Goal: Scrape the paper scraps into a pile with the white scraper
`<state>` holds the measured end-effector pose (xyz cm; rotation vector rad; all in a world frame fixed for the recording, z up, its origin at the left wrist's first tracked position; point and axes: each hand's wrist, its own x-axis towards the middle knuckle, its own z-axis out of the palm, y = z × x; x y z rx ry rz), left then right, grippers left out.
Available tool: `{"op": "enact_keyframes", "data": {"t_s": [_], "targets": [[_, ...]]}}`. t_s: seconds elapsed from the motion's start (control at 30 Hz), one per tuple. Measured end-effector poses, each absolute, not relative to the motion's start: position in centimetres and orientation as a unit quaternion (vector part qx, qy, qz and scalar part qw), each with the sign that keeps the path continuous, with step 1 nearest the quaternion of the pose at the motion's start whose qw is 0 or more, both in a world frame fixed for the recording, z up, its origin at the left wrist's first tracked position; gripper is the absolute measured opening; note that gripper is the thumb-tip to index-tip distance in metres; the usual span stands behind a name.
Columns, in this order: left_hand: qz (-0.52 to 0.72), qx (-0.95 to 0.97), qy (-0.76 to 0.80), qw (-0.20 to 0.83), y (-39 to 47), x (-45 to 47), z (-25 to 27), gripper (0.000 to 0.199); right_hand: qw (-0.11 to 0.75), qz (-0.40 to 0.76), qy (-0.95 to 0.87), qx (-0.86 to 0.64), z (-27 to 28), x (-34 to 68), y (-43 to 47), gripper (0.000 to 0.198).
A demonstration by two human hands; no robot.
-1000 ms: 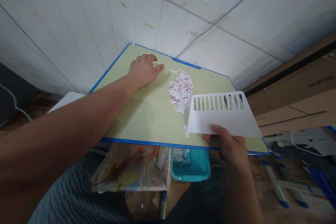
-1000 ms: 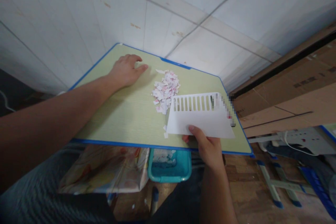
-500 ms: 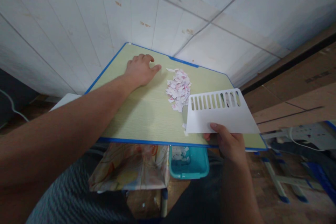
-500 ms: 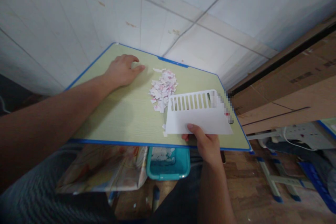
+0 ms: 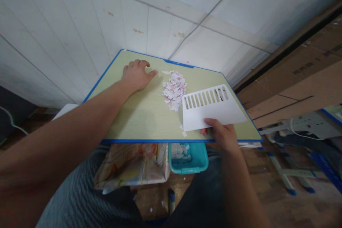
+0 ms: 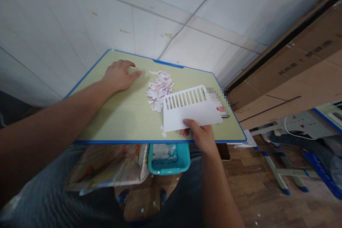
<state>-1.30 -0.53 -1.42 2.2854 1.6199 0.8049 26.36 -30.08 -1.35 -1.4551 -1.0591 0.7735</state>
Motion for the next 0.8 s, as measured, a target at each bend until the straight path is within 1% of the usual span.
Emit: {"op": "enact_keyframes", "data": {"t_s": [0.2, 0.33, 0.4, 0.5, 0.53, 0.73, 0.8], "targets": [[0.265, 0.773, 0.567, 0.107, -0.3, -1.4, -1.3, 0.063, 0.556, 0.346, -0.457, -0.602, -1.2, 26.5, -29.6, 0.029], [0.239, 0.782, 0.566, 0.109, -0.3, -1.6, -1.0, 0.068, 0.566, 0.364, -0.442, -0.594, -1.3, 26.5, -29.5, 0.022], [0.236, 0.785, 0.562, 0.11, -0.3, -1.7, -1.1, 0.073, 0.566, 0.371, -0.433, -0.596, -1.2, 26.3, -29.5, 0.023], [0.241, 0.785, 0.56, 0.114, -0.3, -1.9, -1.4, 0.088, 0.55, 0.373, -0.428, -0.612, -0.7, 26.0, -29.7, 0.029], [0.244, 0.782, 0.562, 0.117, -0.3, -1.9, -1.5, 0.091, 0.544, 0.375, -0.427, -0.618, -0.6, 25.9, -29.8, 0.029], [0.247, 0.769, 0.576, 0.126, -1.2, -2.4, -1.3, 0.09, 0.528, 0.397, -0.416, -0.626, -0.1, 25.8, -30.7, 0.024], [0.247, 0.77, 0.574, 0.125, -1.7, -2.6, -1.0, 0.085, 0.521, 0.404, -0.414, -0.628, 0.0, 25.7, -30.9, 0.023]]}}
